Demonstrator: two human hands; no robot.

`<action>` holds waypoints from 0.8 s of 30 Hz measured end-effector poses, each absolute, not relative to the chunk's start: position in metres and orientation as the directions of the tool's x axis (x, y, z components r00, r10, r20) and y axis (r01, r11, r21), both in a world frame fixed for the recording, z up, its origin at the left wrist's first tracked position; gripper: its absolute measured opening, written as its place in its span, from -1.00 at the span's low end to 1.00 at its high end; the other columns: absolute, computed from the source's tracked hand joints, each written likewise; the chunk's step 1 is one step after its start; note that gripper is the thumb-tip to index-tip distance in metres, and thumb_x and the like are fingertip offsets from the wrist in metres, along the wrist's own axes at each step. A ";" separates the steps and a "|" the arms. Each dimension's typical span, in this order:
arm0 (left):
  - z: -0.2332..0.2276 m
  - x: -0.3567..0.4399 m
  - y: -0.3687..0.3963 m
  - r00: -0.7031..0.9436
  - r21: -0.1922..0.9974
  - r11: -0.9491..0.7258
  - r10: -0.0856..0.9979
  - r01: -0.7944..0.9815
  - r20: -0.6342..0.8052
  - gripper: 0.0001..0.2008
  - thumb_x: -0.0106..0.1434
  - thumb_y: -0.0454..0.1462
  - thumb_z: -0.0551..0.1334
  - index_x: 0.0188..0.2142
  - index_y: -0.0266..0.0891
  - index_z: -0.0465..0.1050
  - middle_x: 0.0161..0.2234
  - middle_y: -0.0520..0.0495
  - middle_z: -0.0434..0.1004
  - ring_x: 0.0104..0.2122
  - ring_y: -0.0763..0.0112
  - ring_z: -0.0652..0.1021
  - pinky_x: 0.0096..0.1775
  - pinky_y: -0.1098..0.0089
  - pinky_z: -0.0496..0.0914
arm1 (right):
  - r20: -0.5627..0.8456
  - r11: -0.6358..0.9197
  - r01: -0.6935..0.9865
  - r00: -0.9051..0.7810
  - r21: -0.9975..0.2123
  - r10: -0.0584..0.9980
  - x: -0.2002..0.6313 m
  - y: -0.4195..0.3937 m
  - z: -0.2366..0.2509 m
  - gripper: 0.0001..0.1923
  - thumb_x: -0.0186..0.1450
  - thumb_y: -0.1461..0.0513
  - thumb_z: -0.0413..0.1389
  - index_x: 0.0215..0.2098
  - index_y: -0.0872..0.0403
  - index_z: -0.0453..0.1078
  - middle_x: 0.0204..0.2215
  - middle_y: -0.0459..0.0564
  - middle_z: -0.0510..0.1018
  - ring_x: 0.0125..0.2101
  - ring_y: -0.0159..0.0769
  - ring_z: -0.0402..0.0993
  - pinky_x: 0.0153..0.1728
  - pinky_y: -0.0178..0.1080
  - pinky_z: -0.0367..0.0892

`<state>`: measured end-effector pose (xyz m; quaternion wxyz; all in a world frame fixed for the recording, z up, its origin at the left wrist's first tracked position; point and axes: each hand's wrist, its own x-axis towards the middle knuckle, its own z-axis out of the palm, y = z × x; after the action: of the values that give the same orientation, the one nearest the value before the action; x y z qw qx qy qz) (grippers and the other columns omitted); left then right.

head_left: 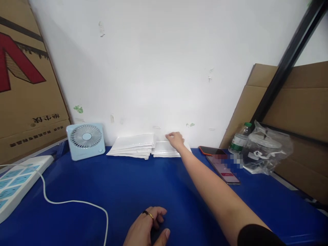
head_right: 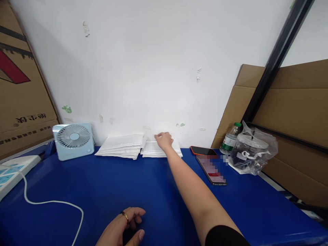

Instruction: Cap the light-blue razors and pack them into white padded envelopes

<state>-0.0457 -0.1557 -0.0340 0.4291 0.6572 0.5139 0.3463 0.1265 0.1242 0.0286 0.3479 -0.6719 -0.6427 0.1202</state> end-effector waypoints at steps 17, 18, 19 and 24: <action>0.017 -0.030 -0.113 0.053 0.457 0.174 0.963 -0.872 -0.264 -0.39 0.20 -0.06 0.13 0.17 -0.21 -0.01 0.10 -0.26 0.26 0.04 0.27 0.39 0.02 0.26 0.33 | 0.517 0.553 0.199 -0.208 -0.809 0.830 0.078 -0.009 0.049 -0.86 0.20 0.17 -0.01 -0.33 0.02 0.10 -0.46 -0.16 0.27 -0.52 -0.45 0.17 -0.46 -0.39 0.16; 0.018 -0.026 -0.111 0.024 0.451 0.134 0.970 -0.882 -0.242 -0.43 0.20 -0.09 0.14 0.15 -0.18 0.05 0.09 -0.22 0.29 0.04 0.29 0.39 0.02 0.28 0.33 | 0.456 0.477 0.098 -0.177 -0.874 0.872 0.085 -0.021 0.044 -0.81 0.18 0.15 0.02 -0.31 0.01 0.08 -0.42 -0.15 0.29 -0.53 -0.46 0.19 -0.49 -0.40 0.17; 0.019 -0.022 -0.110 -0.019 0.457 0.075 0.980 -0.886 -0.197 -0.49 0.20 -0.12 0.15 0.12 -0.15 0.10 0.07 -0.16 0.32 0.04 0.30 0.39 0.03 0.29 0.33 | 0.378 0.381 -0.016 -0.159 -0.925 0.912 0.092 -0.031 0.039 -0.75 0.15 0.15 0.06 -0.29 0.00 0.05 -0.38 -0.14 0.32 -0.52 -0.46 0.22 -0.51 -0.40 0.19; 0.019 -0.007 -0.110 -0.311 0.457 -0.270 0.950 -0.847 -0.015 -0.60 0.18 -0.17 0.16 0.03 -0.05 0.26 -0.04 0.00 0.45 0.03 0.27 0.40 0.05 0.23 0.30 | -0.060 -0.165 -0.411 -0.257 -0.896 0.965 0.123 -0.060 0.013 -0.39 -0.09 0.29 0.27 -0.14 -0.06 0.08 -0.32 -0.16 0.42 -0.46 -0.36 0.40 -0.49 -0.31 0.34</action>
<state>-0.0069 -0.1095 0.0186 0.5718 0.1323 0.1945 0.7859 0.1228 -0.0600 0.0131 0.5043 -0.3424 -0.4040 0.6821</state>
